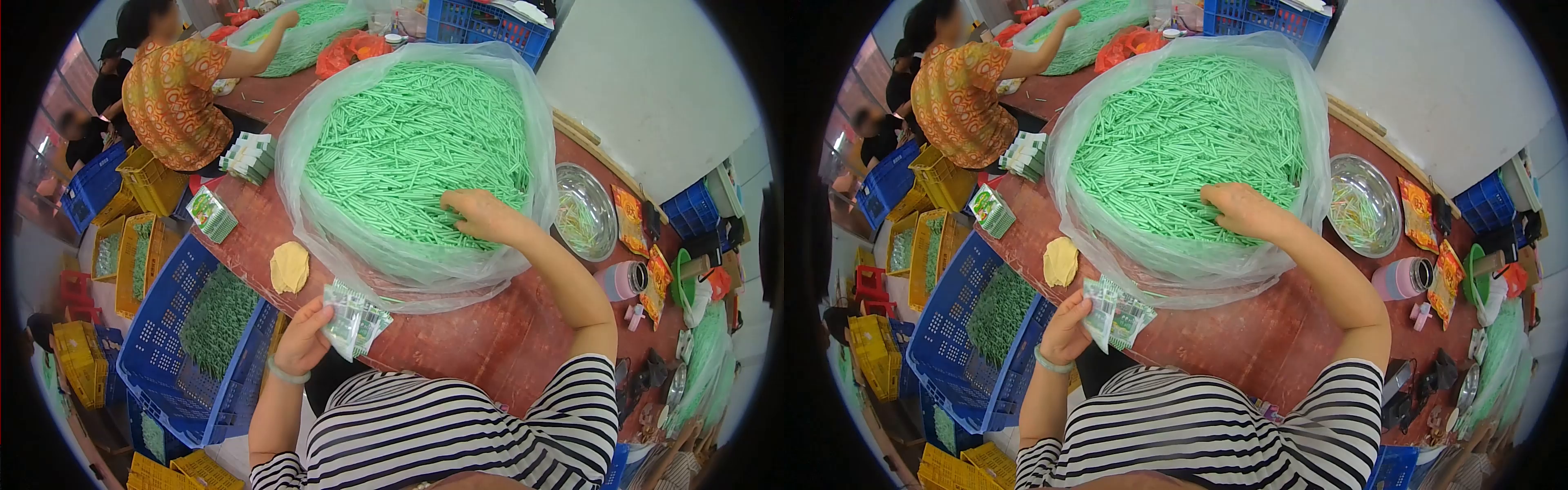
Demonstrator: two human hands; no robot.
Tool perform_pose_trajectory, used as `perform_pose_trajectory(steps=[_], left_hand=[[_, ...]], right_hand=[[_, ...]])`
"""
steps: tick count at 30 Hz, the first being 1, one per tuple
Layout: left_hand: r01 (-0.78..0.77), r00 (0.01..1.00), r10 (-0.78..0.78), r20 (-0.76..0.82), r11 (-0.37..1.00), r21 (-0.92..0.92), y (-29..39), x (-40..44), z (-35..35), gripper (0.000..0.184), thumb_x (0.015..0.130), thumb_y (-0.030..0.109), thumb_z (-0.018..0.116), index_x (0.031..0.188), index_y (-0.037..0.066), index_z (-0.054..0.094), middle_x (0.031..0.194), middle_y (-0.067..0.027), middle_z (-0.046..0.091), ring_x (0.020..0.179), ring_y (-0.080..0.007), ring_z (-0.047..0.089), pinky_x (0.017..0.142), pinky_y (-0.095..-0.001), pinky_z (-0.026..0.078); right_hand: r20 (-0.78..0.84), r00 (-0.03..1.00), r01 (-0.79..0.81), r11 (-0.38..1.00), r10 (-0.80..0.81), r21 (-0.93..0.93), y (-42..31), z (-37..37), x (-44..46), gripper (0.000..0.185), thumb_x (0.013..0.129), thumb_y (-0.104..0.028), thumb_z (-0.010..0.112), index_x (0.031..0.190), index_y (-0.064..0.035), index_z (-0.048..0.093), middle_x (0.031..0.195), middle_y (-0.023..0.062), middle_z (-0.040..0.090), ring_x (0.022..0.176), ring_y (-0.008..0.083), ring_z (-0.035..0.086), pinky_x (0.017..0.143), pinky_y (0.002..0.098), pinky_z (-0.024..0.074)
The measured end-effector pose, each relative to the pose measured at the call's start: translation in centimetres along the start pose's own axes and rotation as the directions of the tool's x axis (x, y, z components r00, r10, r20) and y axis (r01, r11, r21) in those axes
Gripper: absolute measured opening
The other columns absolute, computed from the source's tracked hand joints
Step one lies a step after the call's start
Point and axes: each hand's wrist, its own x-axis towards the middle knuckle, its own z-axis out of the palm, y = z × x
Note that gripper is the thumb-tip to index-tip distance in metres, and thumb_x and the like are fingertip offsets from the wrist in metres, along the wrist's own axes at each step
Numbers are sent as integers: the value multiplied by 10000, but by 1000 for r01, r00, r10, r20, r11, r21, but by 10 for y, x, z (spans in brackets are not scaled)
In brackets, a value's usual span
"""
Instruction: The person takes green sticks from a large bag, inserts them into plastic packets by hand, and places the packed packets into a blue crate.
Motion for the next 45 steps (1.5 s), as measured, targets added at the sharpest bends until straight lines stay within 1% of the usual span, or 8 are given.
perform_pose_trajectory(steps=[3,10,11,17,26,32,38,45], left_hand=[[59,995,-46,84,986,-157,-2,7,15,350,999,127,493,1318,-16,472,1241,-111,616,1150,-201,597,988,-367,481],[65,984,-42,172,990,-126,-10,22,35,354,987,113,520,1306,-35,478,1228,-127,621,1082,-218,639,948,-359,523],[50,988,-35,147,994,-98,-9,24,37,336,982,105,527,1286,-34,499,1206,-125,632,1060,-210,647,933,-350,531],[-24,999,20,34,994,105,0,42,63,222,948,37,556,1159,-20,600,1050,-97,686,907,-142,677,799,-269,563],[-175,984,176,31,908,381,2,60,84,150,923,36,612,1063,-17,632,952,-27,673,806,-45,602,694,-199,495],[-270,962,264,74,866,421,9,74,94,105,908,67,648,985,-2,630,894,-6,660,780,-38,576,683,-202,476],[-351,924,372,85,744,568,8,98,97,94,877,87,694,911,11,652,805,22,637,710,-26,520,618,-198,421],[-445,851,501,159,524,726,15,110,109,152,884,117,691,923,-30,706,700,7,611,643,-54,498,587,-226,407]], right_hand=[[-16,1000,-1,998,2,66,3,-3,-1,345,745,-14,631,1083,-28,565,887,172,624,851,345,625,735,416,494],[-110,993,54,988,-38,148,10,-1,-5,313,766,-53,649,1072,-29,589,807,130,574,713,258,568,642,374,457],[-147,986,103,983,-80,150,13,2,-6,305,771,-64,655,1068,-27,594,798,122,567,697,238,557,626,364,451],[-86,968,-190,912,236,364,13,-6,-9,249,800,-97,633,1032,-8,609,745,112,565,623,207,497,592,331,424],[-35,958,-192,728,284,659,22,-2,-15,212,825,-79,626,1033,-65,664,674,-30,515,561,61,384,521,238,340],[28,914,-267,547,405,793,23,-7,-22,123,849,-123,696,953,-65,666,738,-28,582,608,46,488,563,214,410],[-118,880,-270,689,460,672,16,-13,-22,93,837,-112,709,908,-59,681,666,-18,556,562,53,494,520,223,399],[-198,883,-55,513,426,857,7,-46,-15,143,805,-130,760,915,-66,695,662,-19,567,561,51,492,505,217,391]])
